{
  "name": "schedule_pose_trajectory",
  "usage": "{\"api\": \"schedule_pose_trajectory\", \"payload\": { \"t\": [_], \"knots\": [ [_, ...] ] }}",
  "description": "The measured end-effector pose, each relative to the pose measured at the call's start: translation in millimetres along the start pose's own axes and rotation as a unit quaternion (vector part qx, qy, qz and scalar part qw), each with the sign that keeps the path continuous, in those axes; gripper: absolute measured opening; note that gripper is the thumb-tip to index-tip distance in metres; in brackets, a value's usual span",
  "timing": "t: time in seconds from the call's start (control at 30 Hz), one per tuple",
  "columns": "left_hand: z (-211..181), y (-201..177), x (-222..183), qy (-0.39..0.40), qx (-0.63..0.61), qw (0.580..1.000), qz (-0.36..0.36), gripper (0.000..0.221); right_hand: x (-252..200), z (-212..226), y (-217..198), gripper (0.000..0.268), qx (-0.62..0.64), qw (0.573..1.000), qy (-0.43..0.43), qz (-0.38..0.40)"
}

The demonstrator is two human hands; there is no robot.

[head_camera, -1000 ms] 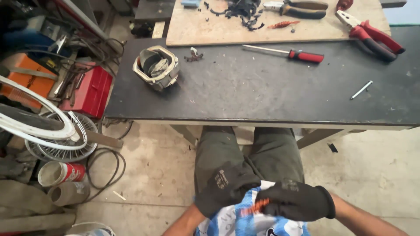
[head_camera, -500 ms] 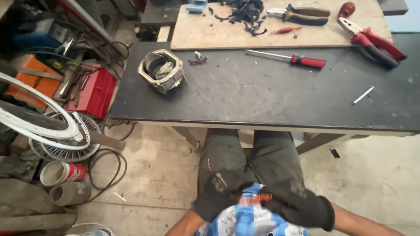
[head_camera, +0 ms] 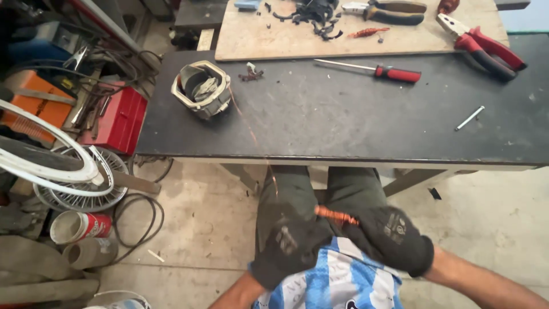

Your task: Repairing an electric motor by twisting copper wires and inspecting the stator component

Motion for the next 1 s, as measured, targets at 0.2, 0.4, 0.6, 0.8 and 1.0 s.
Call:
{"api": "schedule_pose_trajectory", "payload": {
  "t": [0.2, 0.4, 0.6, 0.8, 1.0],
  "knots": [
    [2, -28, 8, 0.049, 0.063, 0.997, 0.003, 0.041, -134, -91, 75, 0.04, -0.255, 0.951, 0.023, 0.174],
    [11, -43, 37, -0.039, -0.113, 0.99, -0.073, 0.016, -91, -65, 34, 0.027, -0.094, 0.98, -0.002, 0.174],
    [-22, -57, 46, 0.046, -0.099, 0.99, -0.09, 0.021, -59, -76, 38, 0.038, 0.172, 0.941, 0.246, 0.155],
    [-15, -62, 47, 0.06, 0.161, 0.984, 0.049, 0.017, -19, -59, 29, 0.021, -0.069, 0.992, 0.059, 0.085],
    [-7, -88, 79, 0.12, -0.024, 0.992, -0.04, 0.006, -33, -57, 34, 0.034, 0.017, 0.973, -0.047, 0.225]
  ]
}}
Point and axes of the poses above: each hand's wrist, its own x-axis towards the middle knuckle, its own y-axis out of the palm, z = x × y, the point moved 6 cm from there along x, towards the middle knuckle, and after that the axes turned 5 degrees about -z, right-handed, at the moved point
